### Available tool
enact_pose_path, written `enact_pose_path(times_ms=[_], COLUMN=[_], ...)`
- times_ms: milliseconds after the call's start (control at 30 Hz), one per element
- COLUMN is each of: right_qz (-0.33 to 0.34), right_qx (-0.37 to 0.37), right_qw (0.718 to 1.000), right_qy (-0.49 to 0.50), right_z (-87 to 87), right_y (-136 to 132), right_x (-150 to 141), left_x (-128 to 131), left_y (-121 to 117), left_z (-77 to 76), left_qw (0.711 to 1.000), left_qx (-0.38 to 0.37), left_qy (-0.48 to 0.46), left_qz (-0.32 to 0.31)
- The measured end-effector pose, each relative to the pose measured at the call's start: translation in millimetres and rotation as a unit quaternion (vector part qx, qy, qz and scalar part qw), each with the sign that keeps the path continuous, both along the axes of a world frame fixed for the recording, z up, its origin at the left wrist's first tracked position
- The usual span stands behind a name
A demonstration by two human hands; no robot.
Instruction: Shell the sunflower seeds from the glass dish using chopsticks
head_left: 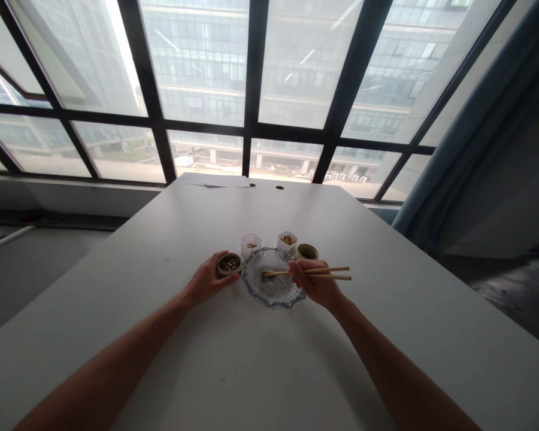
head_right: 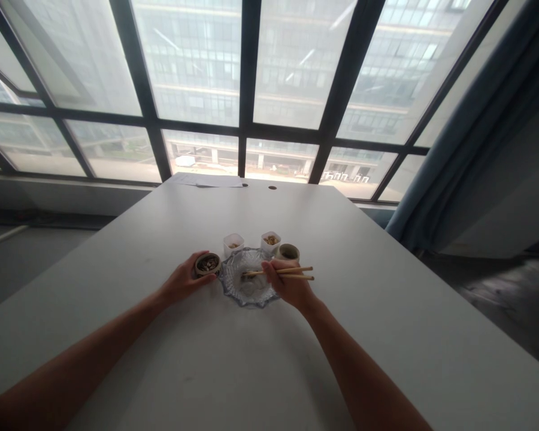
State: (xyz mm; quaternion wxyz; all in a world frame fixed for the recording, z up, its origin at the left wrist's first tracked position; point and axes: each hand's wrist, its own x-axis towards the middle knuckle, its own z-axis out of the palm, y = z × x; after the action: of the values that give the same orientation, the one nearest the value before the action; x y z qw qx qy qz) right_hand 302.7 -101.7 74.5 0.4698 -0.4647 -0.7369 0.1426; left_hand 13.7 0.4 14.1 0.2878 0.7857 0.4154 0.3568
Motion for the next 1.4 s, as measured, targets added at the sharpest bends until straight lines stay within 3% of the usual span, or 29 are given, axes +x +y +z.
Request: enact_pose_path(times_ms=[500,767,1200,1400], right_qz=[-0.009,0.010,-0.015,0.004], right_qx=[0.009,-0.029,0.001,0.000], right_qw=[1.000,0.998,0.996,0.996], right_qy=[-0.021,-0.055,-0.086,-0.087], right_z=[5.3,8.5,8.6,9.4], right_y=[-2.6,-5.7,-5.6,-4.9], right_x=[2.1,-5.2,0.0,-1.9], left_x=[0.2,0.2,-0.3,-0.3], left_y=[0.3,-0.1,0.5,-0.5], left_z=[-0.5,0.2,0.3,1.6], left_qw=[1.000,1.000,1.000,1.000], left_qx=[0.005,-0.004,-0.005,-0.006], left_qy=[-0.001,0.000,0.000,0.007], left_qz=[0.002,-0.001,-0.009,-0.003])
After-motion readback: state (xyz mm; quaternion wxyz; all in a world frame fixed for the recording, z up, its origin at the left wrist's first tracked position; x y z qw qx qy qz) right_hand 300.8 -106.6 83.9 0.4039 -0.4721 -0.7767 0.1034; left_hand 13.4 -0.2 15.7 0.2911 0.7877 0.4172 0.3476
